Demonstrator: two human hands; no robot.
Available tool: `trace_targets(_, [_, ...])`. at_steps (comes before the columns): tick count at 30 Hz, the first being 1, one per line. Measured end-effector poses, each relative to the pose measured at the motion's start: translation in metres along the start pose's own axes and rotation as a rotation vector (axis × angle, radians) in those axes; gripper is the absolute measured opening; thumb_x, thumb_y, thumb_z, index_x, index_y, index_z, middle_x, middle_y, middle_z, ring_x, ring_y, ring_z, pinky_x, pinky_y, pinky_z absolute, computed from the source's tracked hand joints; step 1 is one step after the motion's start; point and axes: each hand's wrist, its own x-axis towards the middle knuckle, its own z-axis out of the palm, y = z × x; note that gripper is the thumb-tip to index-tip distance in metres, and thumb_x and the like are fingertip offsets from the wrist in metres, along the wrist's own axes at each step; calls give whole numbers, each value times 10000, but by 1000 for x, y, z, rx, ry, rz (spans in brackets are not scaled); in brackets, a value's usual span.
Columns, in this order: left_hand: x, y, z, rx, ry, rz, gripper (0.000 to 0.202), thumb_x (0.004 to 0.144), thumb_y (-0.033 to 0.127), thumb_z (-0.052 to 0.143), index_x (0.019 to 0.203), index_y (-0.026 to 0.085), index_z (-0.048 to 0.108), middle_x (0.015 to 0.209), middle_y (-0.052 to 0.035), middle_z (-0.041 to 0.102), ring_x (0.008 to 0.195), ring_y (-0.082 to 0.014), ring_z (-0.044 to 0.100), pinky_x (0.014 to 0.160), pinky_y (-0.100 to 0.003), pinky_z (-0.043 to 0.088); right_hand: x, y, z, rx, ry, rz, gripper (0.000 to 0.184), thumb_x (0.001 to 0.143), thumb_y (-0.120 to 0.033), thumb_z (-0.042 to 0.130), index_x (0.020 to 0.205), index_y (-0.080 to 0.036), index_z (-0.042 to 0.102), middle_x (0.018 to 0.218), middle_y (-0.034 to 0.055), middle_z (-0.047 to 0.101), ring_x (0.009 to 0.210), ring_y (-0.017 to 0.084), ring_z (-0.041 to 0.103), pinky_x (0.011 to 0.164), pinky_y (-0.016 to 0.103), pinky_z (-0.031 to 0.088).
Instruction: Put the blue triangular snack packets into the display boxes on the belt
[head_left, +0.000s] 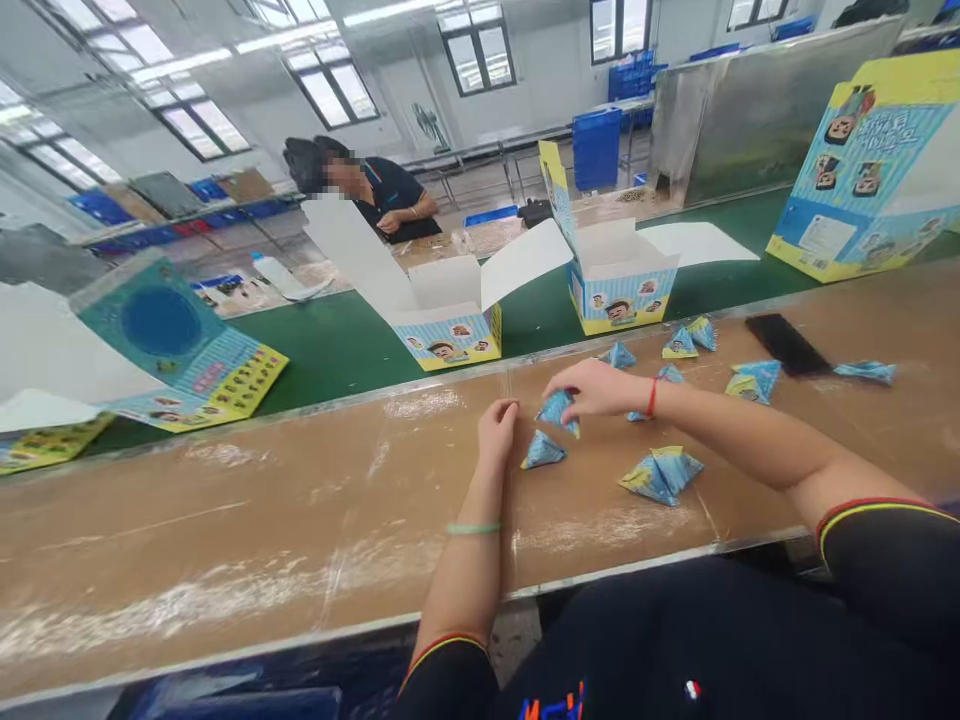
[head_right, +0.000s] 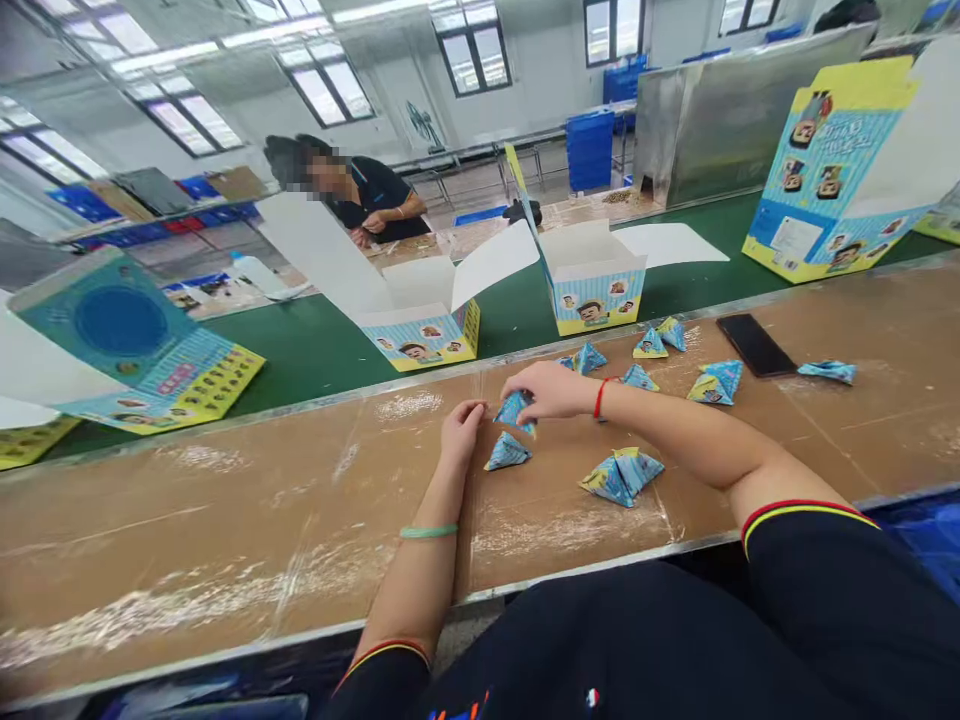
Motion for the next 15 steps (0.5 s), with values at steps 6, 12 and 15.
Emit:
trace_targets(6, [-8, 10, 22, -6, -8, -11, 263, 783, 395, 612, 882, 188, 741, 930, -78, 764, 933, -251, 699, 880, -372, 543, -17, 13, 29, -100, -100, -44, 467, 844, -206, 772, 1288, -122, 653, 1185, 179, 727, 1142, 309, 669, 928, 392, 474])
trace_targets(12, [-13, 19, 48, 0, -16, 16, 267, 778, 406, 620, 877, 185, 734, 911, -73, 761, 903, -239, 694, 866, -363, 551, -22, 6, 43, -155, -66, -343, 433, 862, -356, 765, 1218, -124, 682, 1274, 182, 694, 1344, 339, 524, 1192, 592, 267])
trace_targets(15, [-17, 25, 62, 15, -14, 29, 284, 777, 421, 614, 882, 185, 731, 905, -74, 760, 902, -244, 694, 846, -365, 557, -25, -2, 40, -191, -199, -387, 299, 757, -287, 873, 977, -132, 743, 983, 120, 768, 1152, 314, 628, 1206, 578, 233])
